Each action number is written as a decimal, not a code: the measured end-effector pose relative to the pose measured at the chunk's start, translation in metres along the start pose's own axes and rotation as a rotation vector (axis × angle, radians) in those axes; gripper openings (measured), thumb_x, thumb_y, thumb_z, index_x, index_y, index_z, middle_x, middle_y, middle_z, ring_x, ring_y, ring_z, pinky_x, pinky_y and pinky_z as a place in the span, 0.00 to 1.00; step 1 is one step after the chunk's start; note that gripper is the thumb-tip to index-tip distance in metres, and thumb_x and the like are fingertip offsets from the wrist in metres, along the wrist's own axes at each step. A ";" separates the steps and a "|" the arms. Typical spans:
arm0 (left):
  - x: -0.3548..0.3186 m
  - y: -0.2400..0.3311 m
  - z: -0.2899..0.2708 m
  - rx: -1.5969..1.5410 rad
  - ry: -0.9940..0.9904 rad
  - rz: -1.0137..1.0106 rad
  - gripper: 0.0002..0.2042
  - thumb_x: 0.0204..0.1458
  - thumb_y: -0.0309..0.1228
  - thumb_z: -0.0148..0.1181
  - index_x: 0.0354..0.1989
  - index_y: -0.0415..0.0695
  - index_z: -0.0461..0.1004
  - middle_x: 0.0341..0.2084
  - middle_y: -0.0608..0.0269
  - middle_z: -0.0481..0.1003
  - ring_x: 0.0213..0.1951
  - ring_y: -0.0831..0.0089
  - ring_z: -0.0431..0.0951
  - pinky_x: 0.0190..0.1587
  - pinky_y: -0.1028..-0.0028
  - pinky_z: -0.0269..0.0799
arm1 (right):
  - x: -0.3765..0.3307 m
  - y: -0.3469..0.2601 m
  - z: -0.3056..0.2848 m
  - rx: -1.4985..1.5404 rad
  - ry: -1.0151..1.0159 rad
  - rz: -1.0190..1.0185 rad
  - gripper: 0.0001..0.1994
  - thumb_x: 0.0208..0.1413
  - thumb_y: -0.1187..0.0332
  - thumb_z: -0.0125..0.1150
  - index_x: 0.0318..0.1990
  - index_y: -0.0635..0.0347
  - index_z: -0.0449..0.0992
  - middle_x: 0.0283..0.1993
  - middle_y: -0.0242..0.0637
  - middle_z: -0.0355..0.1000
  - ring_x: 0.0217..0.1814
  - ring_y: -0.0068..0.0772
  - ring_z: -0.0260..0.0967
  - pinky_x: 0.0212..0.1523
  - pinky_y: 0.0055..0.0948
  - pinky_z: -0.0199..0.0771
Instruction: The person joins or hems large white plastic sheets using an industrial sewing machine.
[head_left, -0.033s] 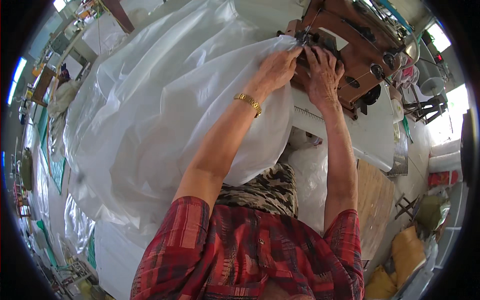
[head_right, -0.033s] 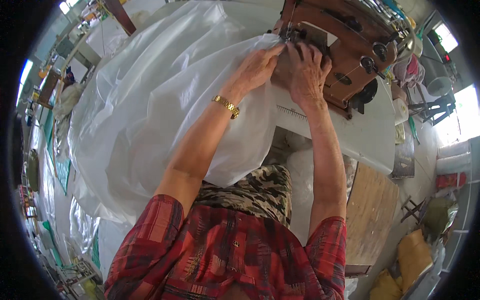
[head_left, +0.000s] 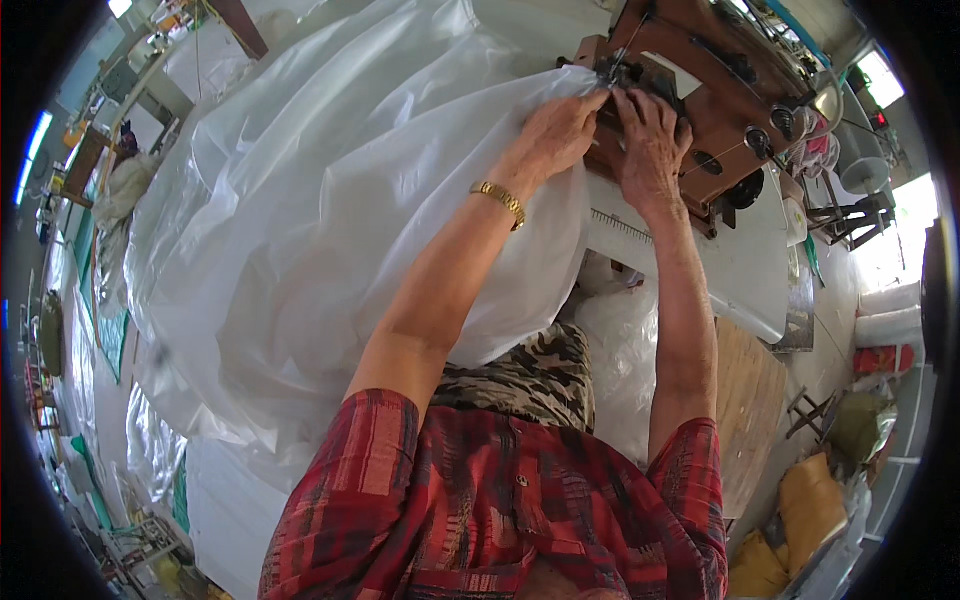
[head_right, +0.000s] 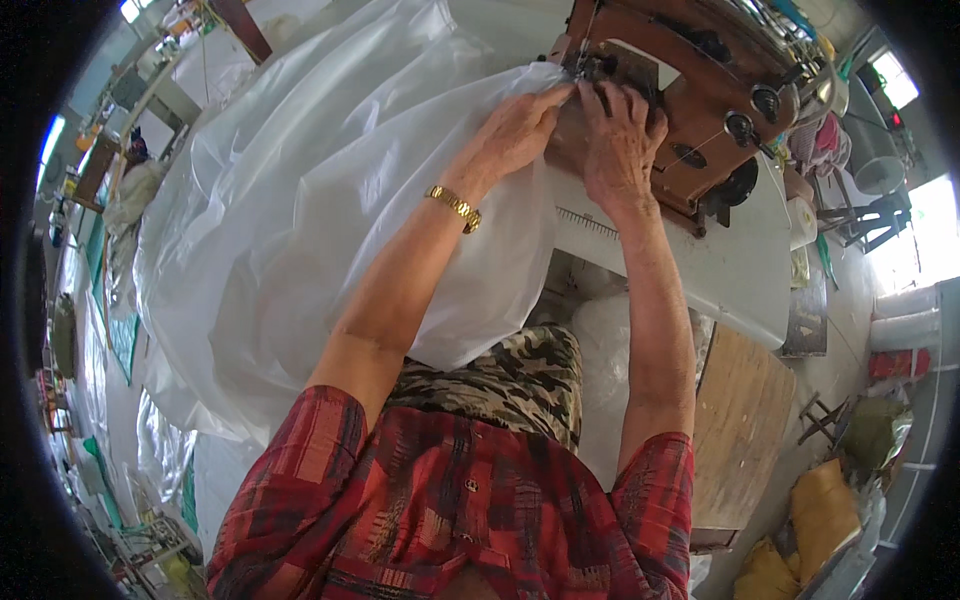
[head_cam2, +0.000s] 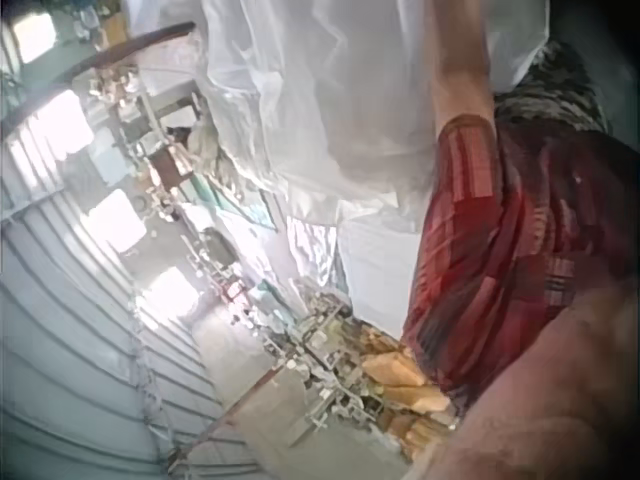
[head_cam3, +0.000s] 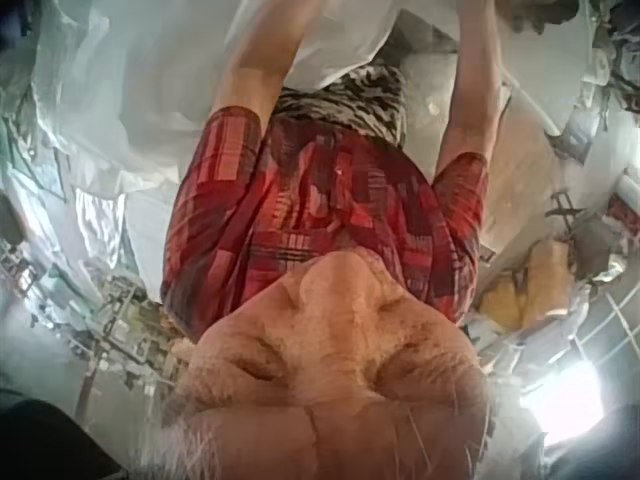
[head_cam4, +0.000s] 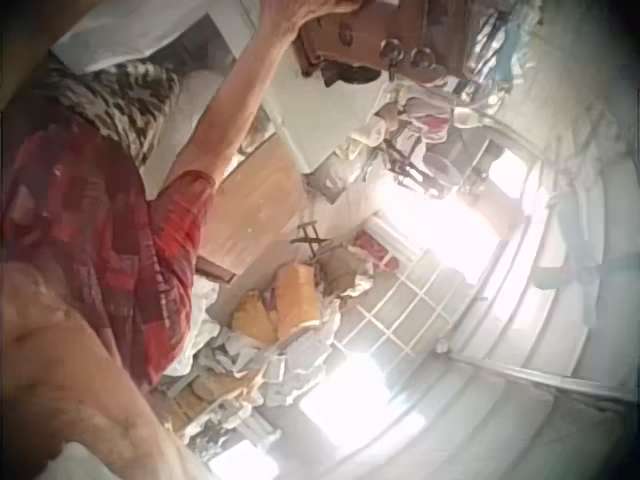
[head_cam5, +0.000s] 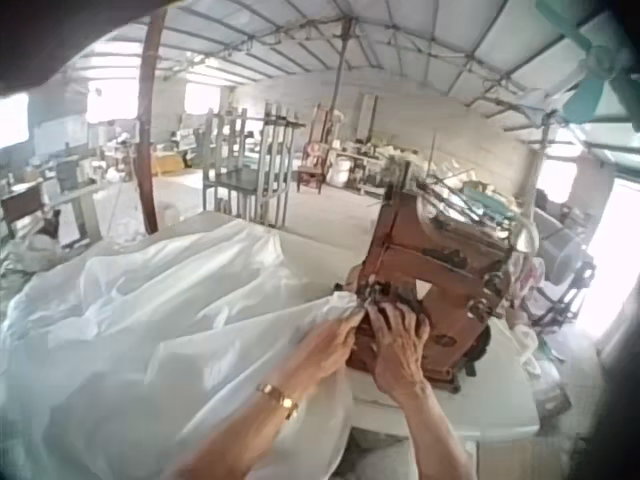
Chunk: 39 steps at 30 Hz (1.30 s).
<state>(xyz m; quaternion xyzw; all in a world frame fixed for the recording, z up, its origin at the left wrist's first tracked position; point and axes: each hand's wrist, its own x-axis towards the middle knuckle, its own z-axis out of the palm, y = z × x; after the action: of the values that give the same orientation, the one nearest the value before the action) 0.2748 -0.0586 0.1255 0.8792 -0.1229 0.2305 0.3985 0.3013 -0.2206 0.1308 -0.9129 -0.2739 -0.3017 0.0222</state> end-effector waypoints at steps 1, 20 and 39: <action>0.001 -0.004 0.003 -0.008 0.003 -0.016 0.19 0.57 0.25 0.46 0.58 0.43 0.69 0.37 0.40 0.76 0.41 0.44 0.76 0.43 0.55 0.70 | 0.001 0.001 0.000 0.001 -0.014 -0.011 0.34 0.50 0.69 0.64 0.67 0.43 0.61 0.66 0.30 0.58 0.70 0.39 0.50 0.67 0.60 0.44; -0.004 -0.016 0.019 -0.280 0.135 0.038 0.18 0.56 0.22 0.47 0.55 0.40 0.72 0.40 0.41 0.77 0.44 0.44 0.76 0.46 0.57 0.71 | 0.005 0.008 0.001 0.105 -0.041 -0.059 0.37 0.48 0.77 0.56 0.69 0.39 0.58 0.67 0.30 0.59 0.68 0.40 0.55 0.68 0.64 0.40; -0.017 -0.012 0.027 -0.527 0.294 -0.024 0.16 0.55 0.21 0.52 0.53 0.42 0.64 0.36 0.43 0.76 0.38 0.47 0.77 0.44 0.60 0.71 | 0.007 0.002 -0.007 0.149 -0.034 -0.041 0.27 0.54 0.71 0.53 0.64 0.46 0.65 0.64 0.32 0.62 0.67 0.37 0.57 0.68 0.64 0.41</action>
<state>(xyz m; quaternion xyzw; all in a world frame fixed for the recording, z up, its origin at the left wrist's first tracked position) 0.2734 -0.0702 0.0934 0.7040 -0.1089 0.3107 0.6293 0.3032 -0.2201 0.1411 -0.9079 -0.3146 -0.2654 0.0793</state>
